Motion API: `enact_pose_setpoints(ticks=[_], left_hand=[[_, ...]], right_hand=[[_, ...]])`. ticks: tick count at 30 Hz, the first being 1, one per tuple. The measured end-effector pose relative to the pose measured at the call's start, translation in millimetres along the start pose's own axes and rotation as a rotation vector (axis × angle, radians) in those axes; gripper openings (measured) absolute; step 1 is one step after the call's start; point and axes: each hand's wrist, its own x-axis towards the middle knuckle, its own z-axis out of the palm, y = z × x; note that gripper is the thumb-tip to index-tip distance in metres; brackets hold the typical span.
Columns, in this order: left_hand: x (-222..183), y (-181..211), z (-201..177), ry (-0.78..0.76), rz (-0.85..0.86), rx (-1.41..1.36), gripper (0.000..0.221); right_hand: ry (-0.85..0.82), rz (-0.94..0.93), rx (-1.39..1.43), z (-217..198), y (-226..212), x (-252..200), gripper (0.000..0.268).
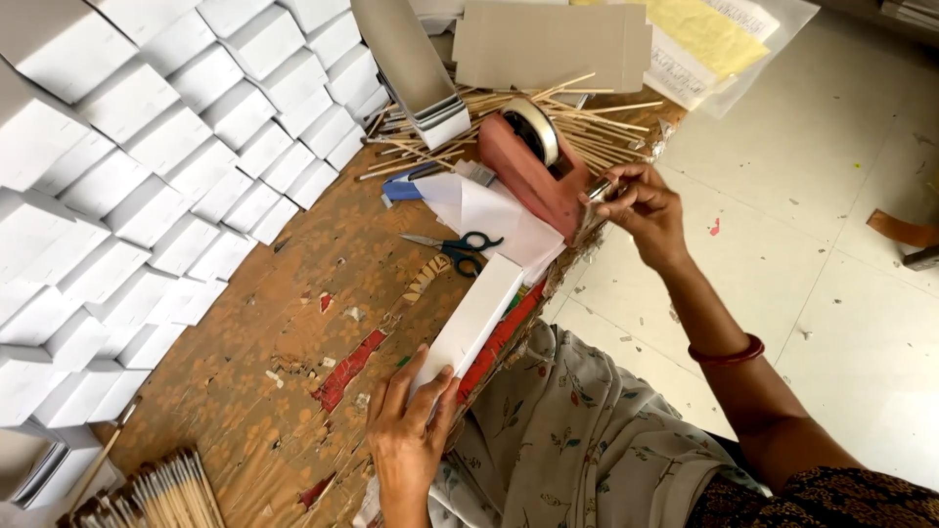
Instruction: The person gathers bundles of sticks by hand, wraps them in bubble wrap, and inserts the bundles into white cardboard boxes. They use a tape dispenser to seal the boxes and handle loose sticks on the table.
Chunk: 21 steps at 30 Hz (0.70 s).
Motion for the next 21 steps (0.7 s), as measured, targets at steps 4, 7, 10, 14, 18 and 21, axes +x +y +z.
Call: enact_pose_setpoints(ticks=[4,7,10,14,18,21], left_hand=[[-1.2,4.9,0.0,0.097,0.059,-0.025,0.025],[-12.2,-0.3,0.5,0.105,0.128,-0.033,0.027],[-19.5,-7.9,14.8,0.197,0.174,-0.018,0.023],[-31.2,-4.8,8.9,0.117,0.276,0.023,0.025],[-41.6,-9.2,21.3,0.121,0.288,-0.024,0.025],[-40.0,-8.7,19.3,0.072,0.231,-0.001,0.030]], right_hand=[[-0.071,-0.222,-0.462,-8.1,0.3,-7.5,0.014],[0.028,0.029,-0.098,-16.4,15.5,-23.9,0.013],[0.027,-0.125,-0.072,2.8,18.7,-40.3,0.015],[-0.153,0.124,0.287,79.0,-2.8,-110.1,0.009],[-0.286,0.628,0.313,135.3,-0.5,-155.3,0.011],[-0.259,0.640,0.285,129.4,34.4,-163.3,0.023]])
